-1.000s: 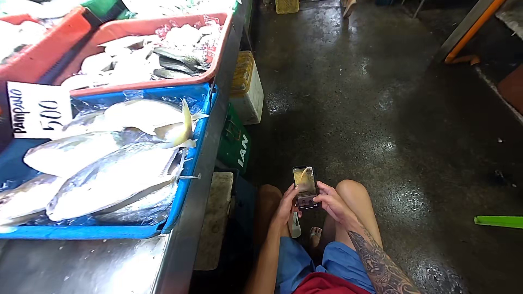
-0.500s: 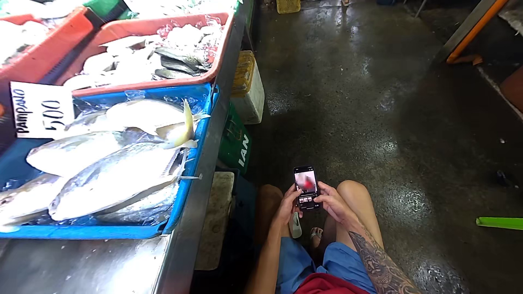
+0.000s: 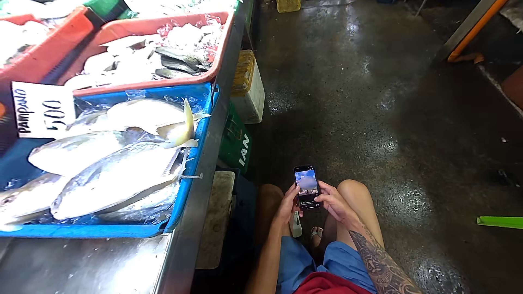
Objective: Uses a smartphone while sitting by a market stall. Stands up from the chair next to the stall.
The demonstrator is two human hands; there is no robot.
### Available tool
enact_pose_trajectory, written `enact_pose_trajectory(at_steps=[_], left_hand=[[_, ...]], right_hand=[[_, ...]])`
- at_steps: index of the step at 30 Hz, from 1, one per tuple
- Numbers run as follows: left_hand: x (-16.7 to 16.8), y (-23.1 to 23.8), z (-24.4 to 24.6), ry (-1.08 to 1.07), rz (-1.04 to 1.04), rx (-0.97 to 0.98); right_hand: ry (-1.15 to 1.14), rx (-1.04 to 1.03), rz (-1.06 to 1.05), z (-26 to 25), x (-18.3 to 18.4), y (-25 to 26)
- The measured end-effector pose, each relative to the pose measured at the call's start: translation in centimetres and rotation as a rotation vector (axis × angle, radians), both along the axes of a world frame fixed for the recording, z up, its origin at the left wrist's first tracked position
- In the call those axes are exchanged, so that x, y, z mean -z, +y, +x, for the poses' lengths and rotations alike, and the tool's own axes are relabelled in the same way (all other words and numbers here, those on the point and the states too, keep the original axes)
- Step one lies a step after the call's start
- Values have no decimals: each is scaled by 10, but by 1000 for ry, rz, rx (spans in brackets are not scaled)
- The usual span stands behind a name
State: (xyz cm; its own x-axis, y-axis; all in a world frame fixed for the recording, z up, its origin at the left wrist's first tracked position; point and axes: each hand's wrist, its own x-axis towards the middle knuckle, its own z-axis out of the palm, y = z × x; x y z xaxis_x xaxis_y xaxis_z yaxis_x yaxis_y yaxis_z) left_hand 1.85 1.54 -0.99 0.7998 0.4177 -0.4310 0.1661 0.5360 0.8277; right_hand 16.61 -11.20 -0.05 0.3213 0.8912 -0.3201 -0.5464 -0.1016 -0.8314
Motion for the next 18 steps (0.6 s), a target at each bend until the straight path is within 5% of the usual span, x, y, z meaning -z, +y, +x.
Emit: enact_pose_trajectory(at_steps=[18], left_hand=[[-1, 1, 0, -41, -4, 15]], right_hand=[[10, -4, 1, 1, -1, -1]])
